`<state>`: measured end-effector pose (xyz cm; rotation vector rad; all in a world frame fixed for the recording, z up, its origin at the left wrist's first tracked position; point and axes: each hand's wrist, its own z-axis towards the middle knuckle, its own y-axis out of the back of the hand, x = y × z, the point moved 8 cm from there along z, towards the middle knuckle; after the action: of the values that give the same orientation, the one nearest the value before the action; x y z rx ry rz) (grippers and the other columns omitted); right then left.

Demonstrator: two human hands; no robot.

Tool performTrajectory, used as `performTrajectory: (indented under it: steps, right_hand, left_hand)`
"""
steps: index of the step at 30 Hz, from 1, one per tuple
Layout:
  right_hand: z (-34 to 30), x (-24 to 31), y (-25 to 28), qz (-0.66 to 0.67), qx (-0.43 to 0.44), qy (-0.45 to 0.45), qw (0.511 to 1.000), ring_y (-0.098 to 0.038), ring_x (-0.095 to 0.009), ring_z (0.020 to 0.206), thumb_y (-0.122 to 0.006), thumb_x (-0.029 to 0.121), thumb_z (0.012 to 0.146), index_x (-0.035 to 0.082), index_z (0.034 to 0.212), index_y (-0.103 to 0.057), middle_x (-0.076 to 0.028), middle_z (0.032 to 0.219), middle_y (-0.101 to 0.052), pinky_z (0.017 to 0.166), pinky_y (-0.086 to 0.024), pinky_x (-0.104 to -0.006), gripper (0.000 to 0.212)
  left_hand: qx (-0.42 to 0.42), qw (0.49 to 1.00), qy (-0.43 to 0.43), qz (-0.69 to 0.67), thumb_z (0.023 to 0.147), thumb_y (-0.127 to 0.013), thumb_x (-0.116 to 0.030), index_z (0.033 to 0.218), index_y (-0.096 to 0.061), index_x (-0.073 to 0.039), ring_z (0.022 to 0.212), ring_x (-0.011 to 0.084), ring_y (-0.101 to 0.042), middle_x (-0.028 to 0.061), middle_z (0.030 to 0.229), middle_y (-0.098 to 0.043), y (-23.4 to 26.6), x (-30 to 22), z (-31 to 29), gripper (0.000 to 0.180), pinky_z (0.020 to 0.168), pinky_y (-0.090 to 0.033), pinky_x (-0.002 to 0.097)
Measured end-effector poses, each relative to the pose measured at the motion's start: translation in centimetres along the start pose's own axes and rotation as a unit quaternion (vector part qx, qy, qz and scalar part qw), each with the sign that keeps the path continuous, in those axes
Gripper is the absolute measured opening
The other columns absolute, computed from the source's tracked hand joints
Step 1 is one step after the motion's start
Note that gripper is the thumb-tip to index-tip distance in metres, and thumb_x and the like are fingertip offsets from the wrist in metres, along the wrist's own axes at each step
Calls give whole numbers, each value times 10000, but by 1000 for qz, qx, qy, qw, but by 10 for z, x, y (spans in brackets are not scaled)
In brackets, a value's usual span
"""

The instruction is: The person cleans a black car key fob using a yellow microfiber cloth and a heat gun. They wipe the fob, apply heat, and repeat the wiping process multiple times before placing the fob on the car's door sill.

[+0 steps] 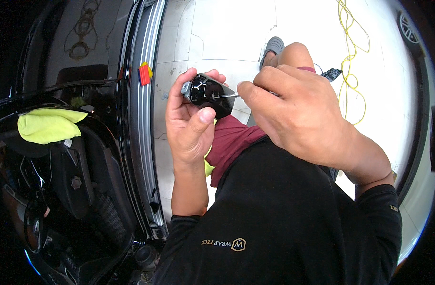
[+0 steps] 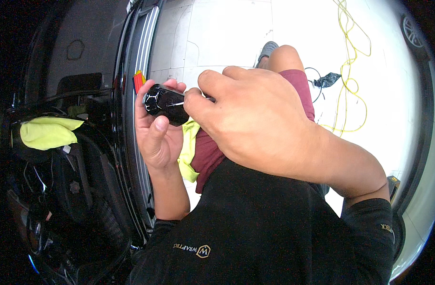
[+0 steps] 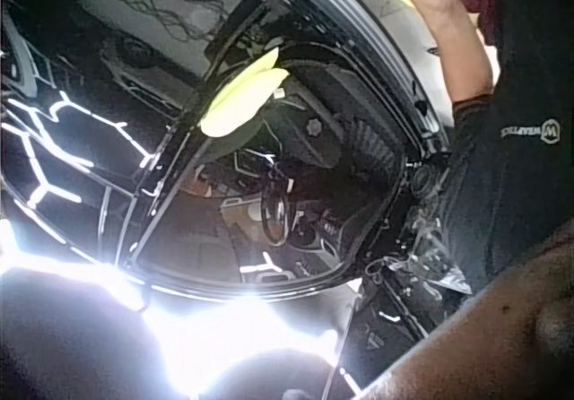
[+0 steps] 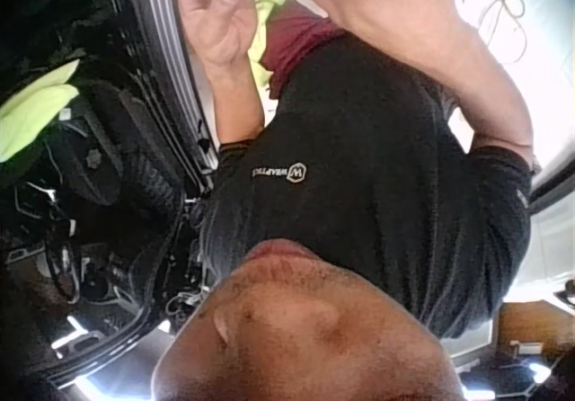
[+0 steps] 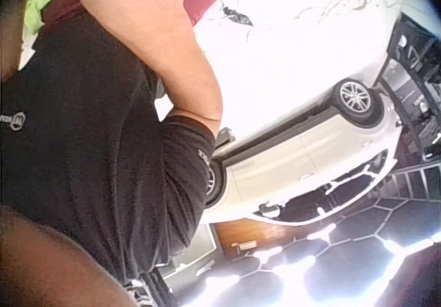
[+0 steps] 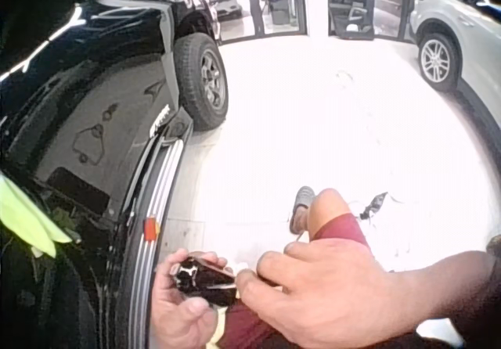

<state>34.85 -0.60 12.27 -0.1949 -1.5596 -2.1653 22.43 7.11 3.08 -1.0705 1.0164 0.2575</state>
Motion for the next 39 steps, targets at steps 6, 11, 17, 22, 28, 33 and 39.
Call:
performTrajectory:
  steps: [6,11,17,22,28,33,39]
  right_hand:
    - [-1,1,12,20,-36,-8,999,-526,-208,733,-703,-19,674,46,984,-620,-59,802,-505,587,-440,-316,327]
    - [-1,-1,11,15,-39,-5,999,-504,-211,750,-708,-24,677,48,991,-625,-59,806,-501,588,-428,-310,333]
    - [-1,1,9,5,-38,-7,999,-505,-209,754,-715,-5,682,47,995,-628,-54,816,-512,608,-428,-309,330]
    - [-2,1,5,-5,-26,-7,1000,-544,-200,756,-711,4,686,45,1014,-627,-55,830,-528,615,-438,-319,341]
    - [-3,-2,3,-18,-45,-6,999,-563,-190,717,-706,7,691,35,1030,-622,-55,836,-536,595,-447,-319,351]
    - [-5,-1,0,-29,-66,-17,997,-565,-191,693,-704,-6,693,27,1035,-620,-61,843,-541,582,-452,-317,354]
    - [-6,-3,-5,12,-104,-31,994,-562,-207,666,-680,-26,730,22,1020,-616,-76,825,-541,567,-452,-319,301]
  left_hand:
    - [-13,999,5,-34,797,-723,-85,1364,-400,-31,1198,331,-535,248,1259,-525,0,-1,1,655,1015,-464,459]
    - [-10,998,19,-59,809,-706,-92,1371,-389,-36,1207,334,-528,246,1267,-516,1,1,3,648,1005,-479,459]
    - [-12,999,7,-47,806,-697,-77,1373,-391,-40,1204,331,-529,245,1264,-516,-3,1,3,645,1002,-479,464]
    - [-18,999,4,-40,803,-697,-73,1375,-385,-37,1198,331,-532,247,1263,-515,-3,1,2,652,996,-484,458]
    - [-18,999,5,-43,804,-691,-50,1374,-383,-33,1198,331,-529,250,1270,-511,-3,2,2,648,992,-486,454]
    - [-19,999,1,-46,810,-692,-47,1374,-383,-36,1205,326,-522,240,1279,-508,-3,2,3,644,997,-482,453]
    - [-18,999,-14,-42,820,-685,-40,1375,-383,-37,1210,321,-518,237,1287,-503,-2,1,3,632,1003,-480,451]
